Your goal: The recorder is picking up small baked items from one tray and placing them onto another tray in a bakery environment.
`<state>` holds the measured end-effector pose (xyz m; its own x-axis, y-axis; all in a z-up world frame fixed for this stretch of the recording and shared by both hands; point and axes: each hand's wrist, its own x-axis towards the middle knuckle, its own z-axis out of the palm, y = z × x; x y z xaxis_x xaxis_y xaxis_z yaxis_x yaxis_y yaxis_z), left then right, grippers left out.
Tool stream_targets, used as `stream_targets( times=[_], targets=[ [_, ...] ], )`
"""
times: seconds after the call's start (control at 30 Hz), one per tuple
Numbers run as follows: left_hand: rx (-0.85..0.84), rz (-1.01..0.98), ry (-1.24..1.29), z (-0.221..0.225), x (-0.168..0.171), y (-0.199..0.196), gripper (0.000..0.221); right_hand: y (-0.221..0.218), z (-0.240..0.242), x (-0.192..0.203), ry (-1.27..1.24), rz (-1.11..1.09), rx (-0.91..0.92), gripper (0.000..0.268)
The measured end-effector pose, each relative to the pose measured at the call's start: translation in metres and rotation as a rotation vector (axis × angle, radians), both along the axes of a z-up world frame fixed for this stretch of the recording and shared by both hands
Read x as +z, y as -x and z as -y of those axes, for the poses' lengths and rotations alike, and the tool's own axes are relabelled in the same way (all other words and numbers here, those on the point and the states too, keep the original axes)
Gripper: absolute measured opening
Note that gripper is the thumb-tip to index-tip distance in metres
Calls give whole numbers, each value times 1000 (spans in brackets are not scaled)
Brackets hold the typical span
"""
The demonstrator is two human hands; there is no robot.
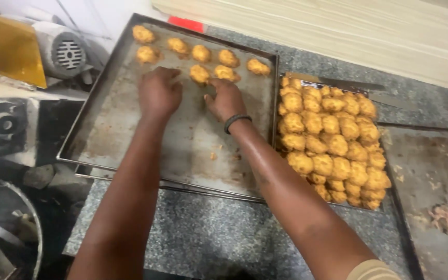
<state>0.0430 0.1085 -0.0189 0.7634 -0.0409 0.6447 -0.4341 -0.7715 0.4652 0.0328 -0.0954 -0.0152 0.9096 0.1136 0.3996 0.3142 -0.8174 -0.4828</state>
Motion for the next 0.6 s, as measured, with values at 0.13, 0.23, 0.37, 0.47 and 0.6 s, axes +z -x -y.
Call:
stream_targets(
  times=[0.13, 0.23, 0.37, 0.47, 0.6],
  targets=[
    [4, 5, -47, 6, 0, -7, 31, -15, -9, -8, -21, 127, -9, 48],
    [-6, 3, -75, 14, 5, -11, 33, -24, -17, -3, -20, 72, -20, 49],
    [-54, -6, -74, 21, 5, -21, 42, -20, -27, 16, -61, -57, -102, 52],
    [-56, -31, -98, 24, 4, -28, 48, -17, -30, 23, -73, -142, -131, 48],
    [-97, -82, -66, 27, 16, -21, 49, -21, -31, 11, -64, 0, -140, 46]
  ],
)
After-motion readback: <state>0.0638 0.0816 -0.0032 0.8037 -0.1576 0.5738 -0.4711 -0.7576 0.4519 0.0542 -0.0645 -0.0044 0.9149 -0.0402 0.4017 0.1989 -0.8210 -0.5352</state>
